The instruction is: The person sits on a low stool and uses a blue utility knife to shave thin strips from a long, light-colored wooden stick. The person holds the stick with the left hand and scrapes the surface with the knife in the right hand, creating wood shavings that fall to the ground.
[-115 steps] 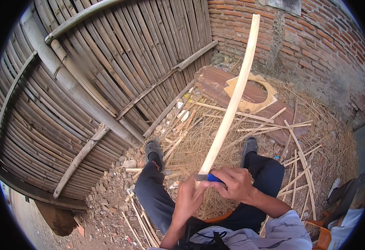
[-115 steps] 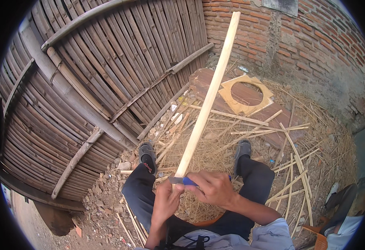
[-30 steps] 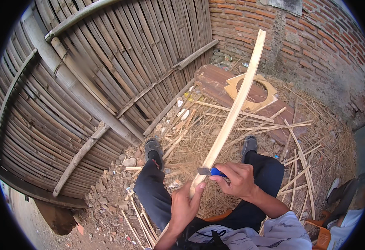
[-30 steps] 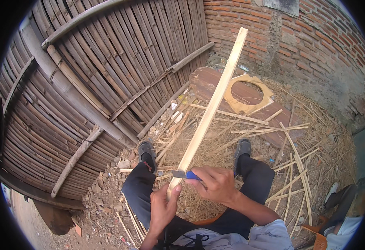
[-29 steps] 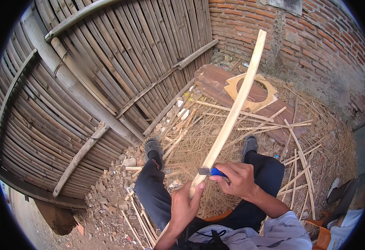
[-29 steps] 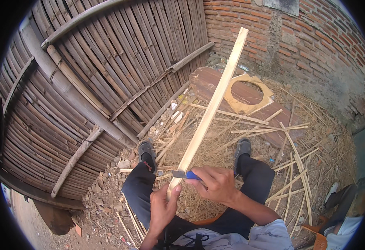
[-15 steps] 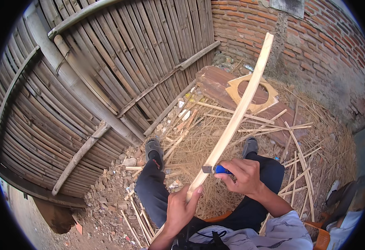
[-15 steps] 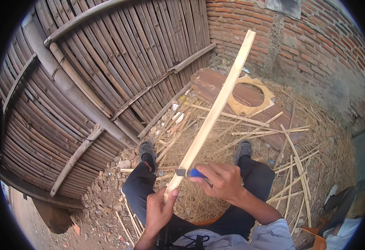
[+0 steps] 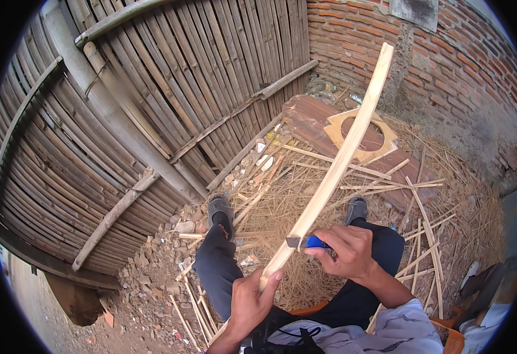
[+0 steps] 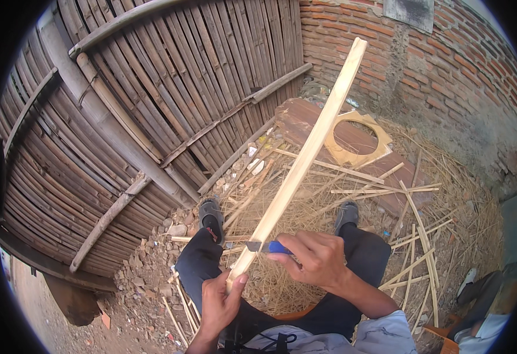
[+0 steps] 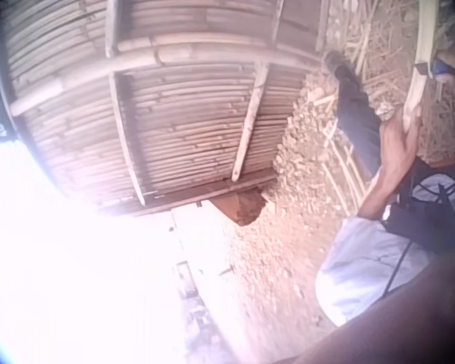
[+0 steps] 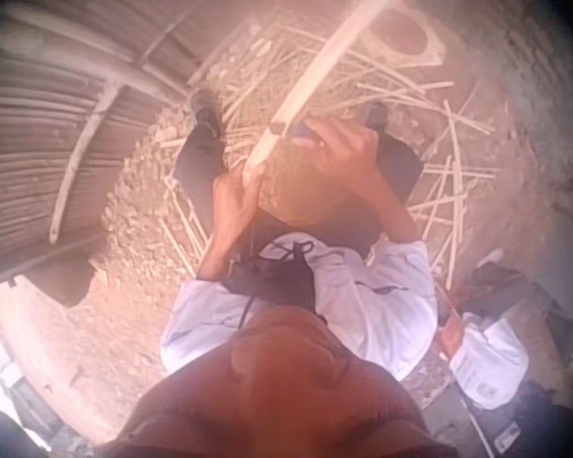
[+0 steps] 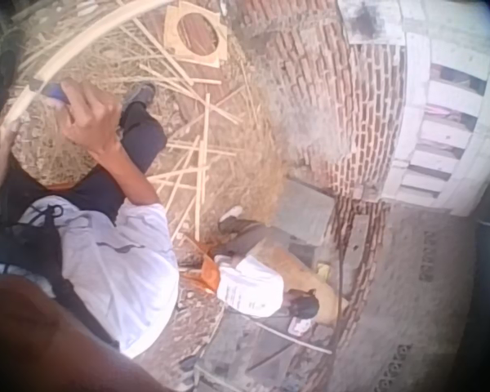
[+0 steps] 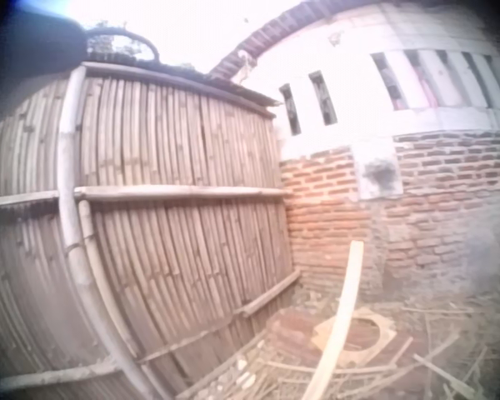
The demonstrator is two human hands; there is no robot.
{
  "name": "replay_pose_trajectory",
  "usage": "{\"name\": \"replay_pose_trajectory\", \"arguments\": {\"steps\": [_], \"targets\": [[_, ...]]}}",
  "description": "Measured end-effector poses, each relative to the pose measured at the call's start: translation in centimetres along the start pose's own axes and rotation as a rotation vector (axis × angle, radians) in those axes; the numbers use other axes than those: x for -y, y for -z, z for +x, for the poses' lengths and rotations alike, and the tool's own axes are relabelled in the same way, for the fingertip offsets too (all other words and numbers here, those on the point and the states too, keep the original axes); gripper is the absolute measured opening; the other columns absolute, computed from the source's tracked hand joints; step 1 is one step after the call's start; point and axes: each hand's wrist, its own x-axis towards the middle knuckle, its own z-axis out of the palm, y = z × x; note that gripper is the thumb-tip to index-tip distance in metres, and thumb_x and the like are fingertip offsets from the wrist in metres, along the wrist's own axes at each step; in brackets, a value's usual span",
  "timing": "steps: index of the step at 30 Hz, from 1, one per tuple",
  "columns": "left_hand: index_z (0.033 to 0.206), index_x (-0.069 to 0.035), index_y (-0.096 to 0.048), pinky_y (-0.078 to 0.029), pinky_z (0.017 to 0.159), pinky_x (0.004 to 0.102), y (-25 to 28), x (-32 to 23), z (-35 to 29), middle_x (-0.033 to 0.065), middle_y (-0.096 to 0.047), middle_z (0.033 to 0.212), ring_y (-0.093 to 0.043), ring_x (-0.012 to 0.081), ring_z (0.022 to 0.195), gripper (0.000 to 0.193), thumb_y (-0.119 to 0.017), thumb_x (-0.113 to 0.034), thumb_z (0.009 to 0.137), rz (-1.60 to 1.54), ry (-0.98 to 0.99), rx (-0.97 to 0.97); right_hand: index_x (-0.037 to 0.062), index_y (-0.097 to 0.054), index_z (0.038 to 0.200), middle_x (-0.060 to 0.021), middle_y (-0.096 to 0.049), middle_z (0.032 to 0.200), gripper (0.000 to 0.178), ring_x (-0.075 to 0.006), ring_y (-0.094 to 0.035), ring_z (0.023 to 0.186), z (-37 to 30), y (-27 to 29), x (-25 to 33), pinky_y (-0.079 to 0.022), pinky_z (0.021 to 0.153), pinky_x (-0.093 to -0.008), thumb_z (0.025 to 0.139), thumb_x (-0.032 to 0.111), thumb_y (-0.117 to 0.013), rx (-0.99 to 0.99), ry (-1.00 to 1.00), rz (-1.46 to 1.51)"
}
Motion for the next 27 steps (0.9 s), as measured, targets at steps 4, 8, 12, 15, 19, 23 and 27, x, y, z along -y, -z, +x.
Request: {"name": "replay_pose_trajectory", "arguments": {"steps": [4,8,12,15,19,23,27], "targets": [[0.097,0.004,-0.072,-0.042,0.052,0.0347,0.1,0.2,-0.1,0.0105,-0.057,0.059,-0.056,0.0161,0.050,0.027,-0.070,-0.021,0.106,0.009,-0.008,0.017,0.0084,-0.077,0.103,-0.0023,-0.070,0.074,0.031,-0.0215,-0.067,0.057,0.0,0.5,0.1,-0.051,0.051,-0.0341,0.091,0.036,-0.085,0.023,-0.005,-0.015],[0.097,0.004,-0.072,-0.041,0.051,0.0350,0.3,0.2,-0.9,0.0099,-0.055,0.057,-0.054,0.0149,0.049,0.028,-0.071,-0.022,0.106,0.004,0.042,0.045,0.0033,-0.076,0.106,-0.0094,-0.073,0.078,0.029,-0.0238,-0.067,0.058,0.4,1.4,-3.3,-0.051,0.053,-0.0369,0.098,0.031,-0.079,-0.224,-0.174,-0.075],[0.097,0.005,-0.072,-0.045,0.052,0.0394,0.9,1.9,-3.4,0.0187,-0.062,0.061,-0.062,0.0291,0.049,0.030,-0.072,-0.023,0.106,0.051,0.126,0.098,-0.0003,-0.073,0.110,-0.0144,-0.068,0.075,0.028,-0.0223,-0.060,0.056,2.6,5.1,-7.2,-0.045,0.056,-0.0369,0.106,0.027,-0.070,-0.266,-0.553,-0.096],[0.095,0.006,-0.070,-0.045,0.052,0.0391,0.6,2.7,-2.8,0.0188,-0.061,0.060,-0.061,0.0279,0.049,0.031,-0.072,-0.023,0.106,0.083,0.118,0.082,0.0000,-0.070,0.109,-0.0126,-0.064,0.071,0.026,-0.0234,-0.056,0.054,1.5,4.6,-7.3,-0.043,0.057,-0.0374,0.107,0.026,-0.068,-0.165,-0.522,-0.012],[0.092,0.006,-0.068,-0.044,0.052,0.0386,0.5,2.4,-1.4,0.0173,-0.058,0.060,-0.056,0.0229,0.049,0.034,-0.072,-0.025,0.107,0.046,0.113,0.021,-0.0001,-0.069,0.111,-0.0126,-0.069,0.077,0.028,-0.0274,-0.066,0.060,-0.2,1.9,-4.9,-0.050,0.058,-0.0375,0.105,0.027,-0.071,-0.063,-0.401,0.126],[0.095,0.005,-0.068,-0.042,0.053,0.0355,-0.2,2.2,-0.6,0.0118,-0.056,0.060,-0.051,0.0147,0.053,0.036,-0.069,-0.028,0.109,-0.029,0.088,0.066,0.0012,-0.070,0.111,-0.0117,-0.074,0.085,0.030,-0.0296,-0.073,0.067,-2.0,-0.4,-2.8,-0.057,0.059,-0.0374,0.100,0.029,-0.078,0.036,-0.157,0.154],[0.104,0.004,-0.068,-0.042,0.055,0.0330,-1.4,3.2,-0.3,0.0064,-0.054,0.061,-0.049,0.0087,0.060,0.036,-0.066,-0.031,0.111,-0.236,0.120,0.144,0.0031,-0.072,0.108,-0.0108,-0.076,0.088,0.030,-0.0275,-0.075,0.068,-2.4,-1.2,-1.6,-0.057,0.057,-0.0373,0.095,0.029,-0.082,0.044,-0.051,0.188]]}}
